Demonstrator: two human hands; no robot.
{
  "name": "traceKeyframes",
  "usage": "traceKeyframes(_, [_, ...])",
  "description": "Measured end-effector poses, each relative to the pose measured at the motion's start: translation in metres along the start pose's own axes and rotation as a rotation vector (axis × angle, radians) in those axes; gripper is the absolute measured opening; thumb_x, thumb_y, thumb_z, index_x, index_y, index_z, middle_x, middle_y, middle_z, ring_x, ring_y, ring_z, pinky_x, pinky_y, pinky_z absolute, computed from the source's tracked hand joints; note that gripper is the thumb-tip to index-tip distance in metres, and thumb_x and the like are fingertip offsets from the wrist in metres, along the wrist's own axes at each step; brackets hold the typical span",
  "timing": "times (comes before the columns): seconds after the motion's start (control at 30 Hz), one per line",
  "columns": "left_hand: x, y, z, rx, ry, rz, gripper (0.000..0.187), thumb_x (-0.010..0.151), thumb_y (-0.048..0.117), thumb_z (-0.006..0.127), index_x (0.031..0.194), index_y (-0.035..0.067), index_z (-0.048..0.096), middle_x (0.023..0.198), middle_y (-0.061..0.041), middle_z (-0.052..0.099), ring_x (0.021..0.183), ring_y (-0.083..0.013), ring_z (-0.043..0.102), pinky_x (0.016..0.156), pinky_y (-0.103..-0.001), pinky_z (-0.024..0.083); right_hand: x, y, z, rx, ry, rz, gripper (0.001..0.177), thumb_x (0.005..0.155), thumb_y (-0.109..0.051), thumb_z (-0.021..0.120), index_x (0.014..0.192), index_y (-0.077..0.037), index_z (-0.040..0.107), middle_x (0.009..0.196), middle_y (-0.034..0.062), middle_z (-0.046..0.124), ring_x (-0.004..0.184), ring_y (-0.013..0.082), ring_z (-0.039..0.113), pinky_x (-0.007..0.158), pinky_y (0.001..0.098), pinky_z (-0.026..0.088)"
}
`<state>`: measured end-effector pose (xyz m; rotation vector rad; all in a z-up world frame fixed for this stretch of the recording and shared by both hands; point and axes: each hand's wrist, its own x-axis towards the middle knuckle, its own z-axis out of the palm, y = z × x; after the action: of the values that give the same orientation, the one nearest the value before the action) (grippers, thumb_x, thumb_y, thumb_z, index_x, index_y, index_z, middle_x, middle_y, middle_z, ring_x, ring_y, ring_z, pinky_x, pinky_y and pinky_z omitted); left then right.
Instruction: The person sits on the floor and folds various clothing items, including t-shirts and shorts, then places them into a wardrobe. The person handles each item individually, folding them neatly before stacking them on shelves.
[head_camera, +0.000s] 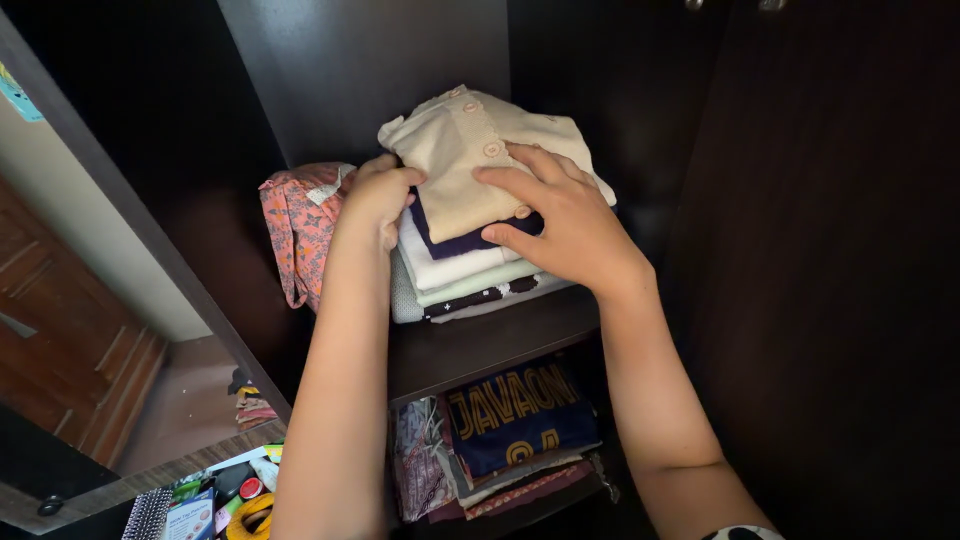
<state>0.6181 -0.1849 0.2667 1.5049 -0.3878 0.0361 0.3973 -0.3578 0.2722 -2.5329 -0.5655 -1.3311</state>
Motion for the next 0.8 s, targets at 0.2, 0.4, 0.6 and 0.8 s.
traceKeyframes(0.2, [-0.063, 0.016, 0.006, 0.304, 0.167, 0.617, 0.054, 0.099, 0.027, 0.069, 0.148, 0.007, 0.053, 0.152, -0.027, 0.041, 0.140, -0.0381, 0.041, 0.111, -0.044, 0.035, -0.007, 0.016, -0.008, 0.149, 0.028, 0.199, 0.074, 0.090, -0.050, 0.072, 0.151, -0.014, 0.049, 0.152, 0.0145, 0.052, 0.137, 0.0385, 0.053, 0.111, 0.0442, 0.044])
traceKeyframes(0.4, [-0.131, 0.029, 0.021, 0.600, 0.076, 0.746, 0.042, 0.099, 0.036, 0.064, 0.135, 0.014, 0.068, 0.144, -0.019, 0.060, 0.136, -0.0388, 0.051, 0.116, -0.047, 0.036, -0.021, 0.019, -0.007, 0.070, 0.060, 0.218, 0.079, 0.088, -0.048, 0.074, 0.151, -0.007, 0.048, 0.150, 0.0202, 0.052, 0.137, 0.0413, 0.051, 0.111, 0.0491, 0.040])
traceKeyframes(0.6, [-0.202, 0.026, 0.019, 0.489, 0.204, 0.855, 0.037, 0.100, 0.020, 0.066, 0.135, 0.007, 0.066, 0.145, -0.020, 0.058, 0.136, -0.0386, 0.053, 0.115, -0.045, 0.040, -0.064, -0.005, -0.001, 0.115, 0.405, 0.107, 0.057, 0.098, -0.028, 0.075, 0.145, -0.001, 0.055, 0.152, 0.0226, 0.052, 0.143, 0.0393, 0.050, 0.119, 0.0472, 0.040])
traceKeyframes(0.8, [-0.299, -0.045, -0.003, 0.384, 0.227, 0.805, 0.026, 0.095, 0.005, 0.064, 0.120, 0.004, 0.070, 0.134, -0.016, 0.064, 0.126, -0.0316, 0.062, 0.110, -0.041, 0.048, -0.123, -0.052, 0.053, 0.638, 0.894, -0.021, 0.019, 0.107, -0.022, 0.060, 0.111, -0.004, 0.061, 0.104, 0.0141, 0.064, 0.090, 0.0220, 0.063, 0.082, 0.0315, 0.051])
